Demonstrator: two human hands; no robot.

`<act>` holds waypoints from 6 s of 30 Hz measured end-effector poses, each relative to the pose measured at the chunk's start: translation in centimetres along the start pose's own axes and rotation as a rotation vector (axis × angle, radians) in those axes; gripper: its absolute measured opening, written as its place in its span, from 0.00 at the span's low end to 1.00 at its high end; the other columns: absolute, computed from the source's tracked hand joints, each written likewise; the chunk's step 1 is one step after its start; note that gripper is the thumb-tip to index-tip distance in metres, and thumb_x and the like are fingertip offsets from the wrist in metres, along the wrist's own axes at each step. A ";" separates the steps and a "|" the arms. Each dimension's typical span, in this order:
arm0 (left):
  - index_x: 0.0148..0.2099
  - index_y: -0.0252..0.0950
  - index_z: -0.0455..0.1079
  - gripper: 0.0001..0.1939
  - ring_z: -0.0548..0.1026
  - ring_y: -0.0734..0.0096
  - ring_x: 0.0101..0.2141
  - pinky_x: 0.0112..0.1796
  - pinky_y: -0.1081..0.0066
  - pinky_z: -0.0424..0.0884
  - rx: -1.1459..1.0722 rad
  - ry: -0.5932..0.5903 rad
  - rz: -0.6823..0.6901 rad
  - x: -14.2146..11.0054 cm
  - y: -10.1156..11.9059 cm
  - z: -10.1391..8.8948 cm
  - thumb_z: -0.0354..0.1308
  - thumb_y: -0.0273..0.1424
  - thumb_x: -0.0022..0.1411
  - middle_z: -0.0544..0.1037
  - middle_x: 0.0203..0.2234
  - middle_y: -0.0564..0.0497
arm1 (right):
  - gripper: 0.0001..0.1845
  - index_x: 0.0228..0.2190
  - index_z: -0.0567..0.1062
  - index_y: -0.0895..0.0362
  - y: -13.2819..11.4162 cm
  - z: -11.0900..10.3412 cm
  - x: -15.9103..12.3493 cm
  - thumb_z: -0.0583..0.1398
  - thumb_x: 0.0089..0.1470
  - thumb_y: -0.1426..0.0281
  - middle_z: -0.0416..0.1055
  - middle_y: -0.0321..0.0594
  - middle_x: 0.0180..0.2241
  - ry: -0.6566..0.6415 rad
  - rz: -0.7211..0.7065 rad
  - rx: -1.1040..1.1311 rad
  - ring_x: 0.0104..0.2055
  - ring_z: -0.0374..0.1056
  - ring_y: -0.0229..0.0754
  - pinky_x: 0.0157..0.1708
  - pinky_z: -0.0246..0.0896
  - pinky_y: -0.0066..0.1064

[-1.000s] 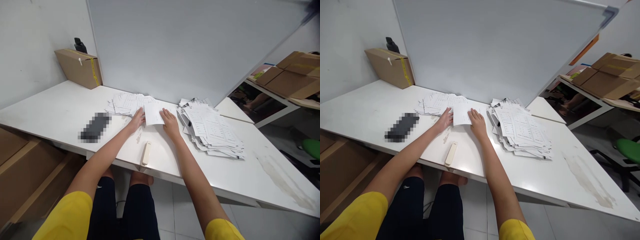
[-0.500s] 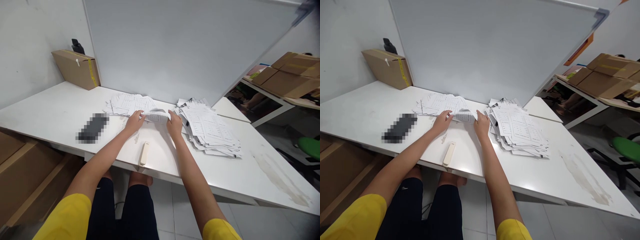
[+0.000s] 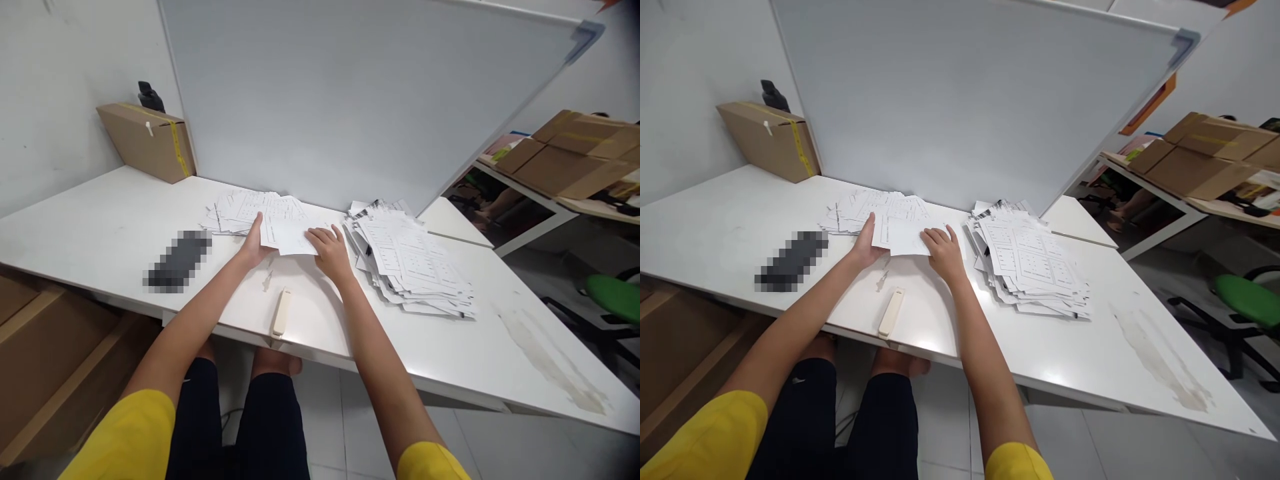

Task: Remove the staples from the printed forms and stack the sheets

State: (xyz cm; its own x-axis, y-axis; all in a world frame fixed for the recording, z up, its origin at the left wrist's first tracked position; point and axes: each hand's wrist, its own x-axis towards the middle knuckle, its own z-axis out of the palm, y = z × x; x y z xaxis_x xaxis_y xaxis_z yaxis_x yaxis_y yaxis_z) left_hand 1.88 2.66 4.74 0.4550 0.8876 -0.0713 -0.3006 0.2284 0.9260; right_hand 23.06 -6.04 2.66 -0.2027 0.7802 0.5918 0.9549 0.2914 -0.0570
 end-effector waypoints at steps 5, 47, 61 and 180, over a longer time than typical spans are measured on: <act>0.58 0.41 0.69 0.30 0.78 0.50 0.54 0.52 0.57 0.75 0.070 0.051 0.129 0.1 -0.6 -0.2 0.67 0.41 0.54 0.80 0.53 0.44 | 0.39 0.60 0.72 0.53 0.0 -0.1 0.1 0.52 0.48 0.84 0.73 0.45 0.60 -0.064 -0.020 0.002 0.64 0.64 0.50 0.70 0.46 0.53; 0.42 0.34 0.76 0.21 0.80 0.48 0.47 0.51 0.53 0.75 0.208 0.139 0.161 1.9 -1.5 -1.2 0.71 0.41 0.48 0.84 0.38 0.44 | 0.37 0.68 0.60 0.52 -1.6 1.0 0.3 0.60 0.63 0.56 0.57 0.48 0.71 -0.194 -0.079 0.070 0.73 0.52 0.52 0.72 0.42 0.53; 0.45 0.33 0.79 0.30 0.79 0.44 0.52 0.58 0.51 0.70 0.182 -0.126 0.154 1.7 -1.2 -2.3 0.77 0.46 0.42 0.85 0.43 0.39 | 0.26 0.58 0.65 0.53 4.5 5.2 -0.7 0.52 0.59 0.62 0.77 0.47 0.48 0.245 0.595 0.965 0.50 0.74 0.47 0.50 0.73 0.43; 0.68 0.51 0.64 0.30 0.53 0.47 0.71 0.68 0.51 0.53 1.053 -0.656 0.256 -11.4 -3.4 -0.2 0.50 0.54 0.69 0.55 0.73 0.52 | 0.33 0.40 0.81 0.57 -15.7 -10.9 -27.1 0.74 0.38 0.47 0.82 0.49 0.44 0.206 1.394 1.159 0.45 0.77 0.56 0.45 0.74 0.47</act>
State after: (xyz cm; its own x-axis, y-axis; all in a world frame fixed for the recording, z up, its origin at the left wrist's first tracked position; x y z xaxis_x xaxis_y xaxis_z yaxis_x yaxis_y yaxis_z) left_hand -2.43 -8.11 2.33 0.9021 0.4258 0.0707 0.2314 -0.6154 0.7535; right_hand 15.94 -37.77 -3.72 0.6323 0.7152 -0.2977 -0.2500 -0.1753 -0.9523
